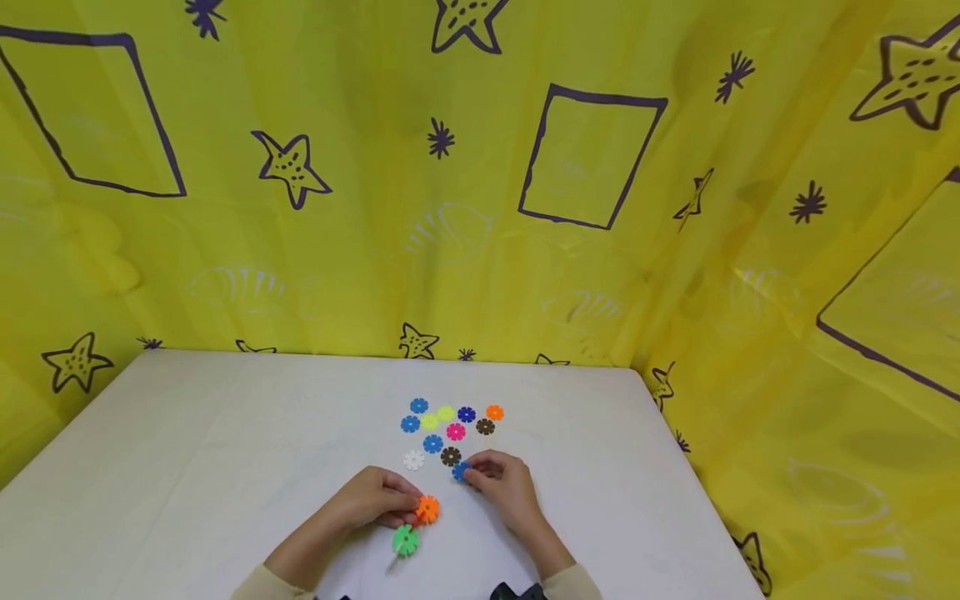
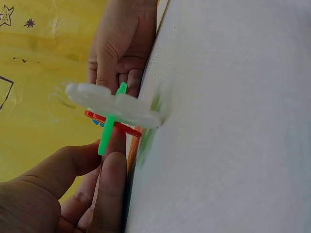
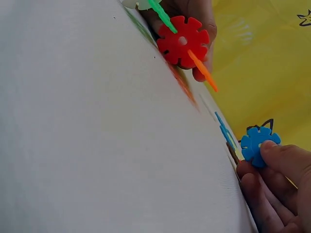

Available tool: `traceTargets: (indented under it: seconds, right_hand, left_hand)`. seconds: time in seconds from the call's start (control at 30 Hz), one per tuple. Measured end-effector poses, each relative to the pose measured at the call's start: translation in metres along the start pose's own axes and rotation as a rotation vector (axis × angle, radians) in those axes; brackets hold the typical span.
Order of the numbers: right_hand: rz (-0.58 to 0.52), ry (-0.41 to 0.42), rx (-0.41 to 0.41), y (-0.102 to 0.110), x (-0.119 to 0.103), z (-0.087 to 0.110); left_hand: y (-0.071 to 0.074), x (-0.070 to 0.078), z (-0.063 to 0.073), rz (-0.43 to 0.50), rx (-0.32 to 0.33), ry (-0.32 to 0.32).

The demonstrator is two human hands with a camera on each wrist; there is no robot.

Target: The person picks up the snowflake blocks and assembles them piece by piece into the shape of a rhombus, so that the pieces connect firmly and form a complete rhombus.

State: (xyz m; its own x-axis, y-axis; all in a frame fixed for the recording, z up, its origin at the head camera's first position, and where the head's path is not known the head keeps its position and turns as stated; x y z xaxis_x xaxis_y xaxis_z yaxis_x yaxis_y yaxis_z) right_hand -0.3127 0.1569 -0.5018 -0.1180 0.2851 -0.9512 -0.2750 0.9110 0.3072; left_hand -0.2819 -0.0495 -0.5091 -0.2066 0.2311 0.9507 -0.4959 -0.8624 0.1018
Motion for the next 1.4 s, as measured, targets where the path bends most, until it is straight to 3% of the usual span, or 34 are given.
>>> traceTargets:
  seconds: [0.33,1.03,1.4]
  right_hand:
    - [-0.011,0.024,-0.111,-0.009,-0.002,0.008]
    - [0.013,0.072,-0.162,-0.017,-0.008,0.02]
    - [0.043,0.054,-0.175,-0.021,-0.005,0.019]
  left_hand:
    - [0.001,-0.001,-0.001,0.008,-0.001,0.007]
    - [0.0,0.001,0.0,0.009,-0.001,0.014]
    - [0.002,-0.001,-0.001,0.008,0.0,0.016]
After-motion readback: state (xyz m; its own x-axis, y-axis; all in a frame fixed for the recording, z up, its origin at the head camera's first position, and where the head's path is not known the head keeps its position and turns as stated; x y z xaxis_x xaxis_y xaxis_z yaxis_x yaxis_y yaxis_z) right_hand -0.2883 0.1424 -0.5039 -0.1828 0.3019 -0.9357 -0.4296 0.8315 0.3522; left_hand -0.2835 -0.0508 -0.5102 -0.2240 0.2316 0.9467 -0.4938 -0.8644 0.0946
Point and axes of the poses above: each hand's wrist, its own z-axis away from the middle knuckle, its own y-axis out of the back of the hand, x = y × z, the point moved 6 cm from there along -z, towards the middle knuckle, and after that the axes turned 8 degrees about -x, right-handed, at the moved point
